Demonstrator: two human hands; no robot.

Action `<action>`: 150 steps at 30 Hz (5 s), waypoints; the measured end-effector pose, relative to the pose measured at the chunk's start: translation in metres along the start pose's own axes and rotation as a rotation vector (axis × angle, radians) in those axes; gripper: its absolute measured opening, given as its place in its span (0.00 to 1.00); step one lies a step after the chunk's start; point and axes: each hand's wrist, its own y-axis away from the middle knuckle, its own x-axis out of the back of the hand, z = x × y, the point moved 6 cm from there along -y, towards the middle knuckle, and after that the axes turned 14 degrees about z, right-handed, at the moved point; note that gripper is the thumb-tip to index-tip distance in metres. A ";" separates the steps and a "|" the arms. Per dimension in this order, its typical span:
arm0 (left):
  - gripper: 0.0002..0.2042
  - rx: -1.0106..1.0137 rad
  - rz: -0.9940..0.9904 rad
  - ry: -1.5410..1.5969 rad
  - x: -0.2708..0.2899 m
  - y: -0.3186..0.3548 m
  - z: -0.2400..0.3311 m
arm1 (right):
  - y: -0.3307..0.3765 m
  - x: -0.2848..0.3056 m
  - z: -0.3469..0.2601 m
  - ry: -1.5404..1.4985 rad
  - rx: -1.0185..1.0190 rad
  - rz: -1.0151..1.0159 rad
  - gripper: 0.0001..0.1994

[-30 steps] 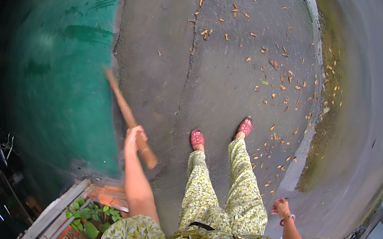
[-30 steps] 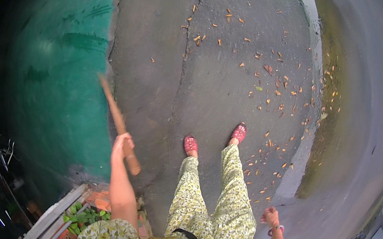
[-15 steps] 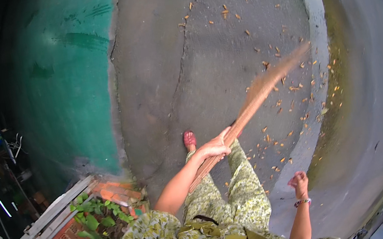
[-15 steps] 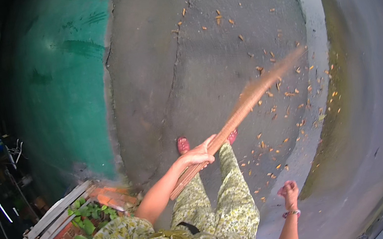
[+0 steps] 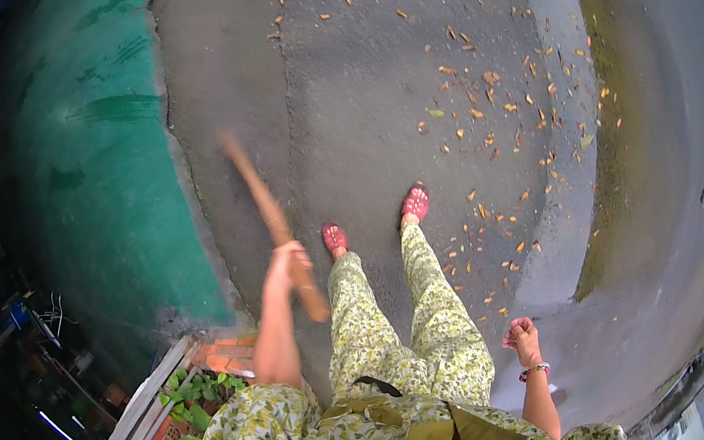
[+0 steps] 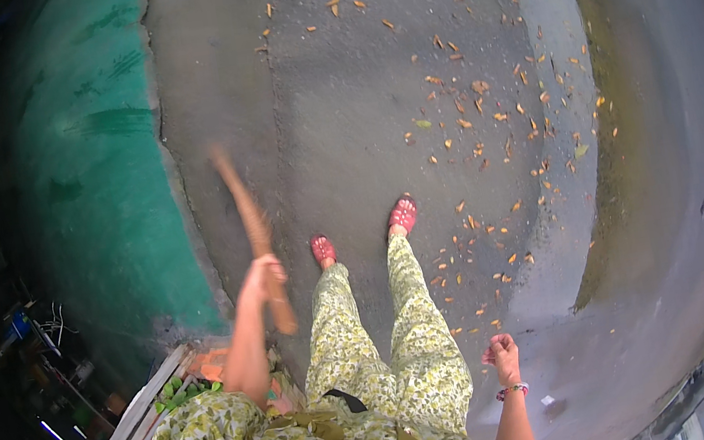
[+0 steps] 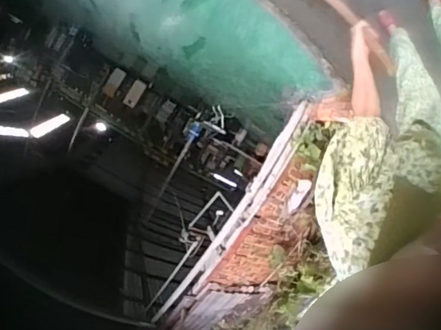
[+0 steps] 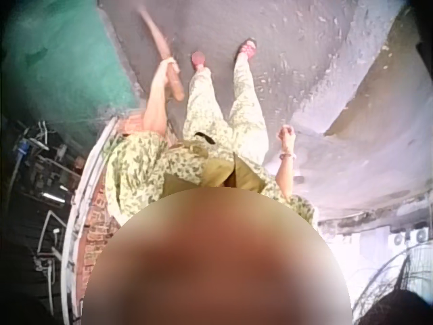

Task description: The person sweeps scattered dry leaves on a paved outdoor surface using a traditional straw broom and a dustpan. They gather the leaves into piles and sweep them into the dustpan, repeating the process across the area.

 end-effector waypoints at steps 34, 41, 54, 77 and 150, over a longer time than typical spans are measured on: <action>0.06 -0.265 -0.149 0.087 -0.079 0.007 0.268 | 0.056 -0.054 -0.094 -0.260 0.079 0.107 0.04; 0.44 -0.583 -0.139 -1.011 -0.302 0.096 0.221 | 0.072 -0.108 -0.199 0.025 0.038 0.082 0.08; 0.47 -0.524 -0.356 -0.671 -0.191 0.178 0.288 | 0.082 -0.189 -0.474 -0.143 0.421 -0.083 0.07; 0.45 -0.092 -0.118 -0.176 -0.155 0.217 0.295 | 0.066 -0.206 -0.685 0.005 0.561 -0.191 0.05; 0.48 -0.369 -0.811 -0.725 -0.449 0.207 0.364 | 0.022 -0.095 -0.579 0.263 0.427 0.042 0.07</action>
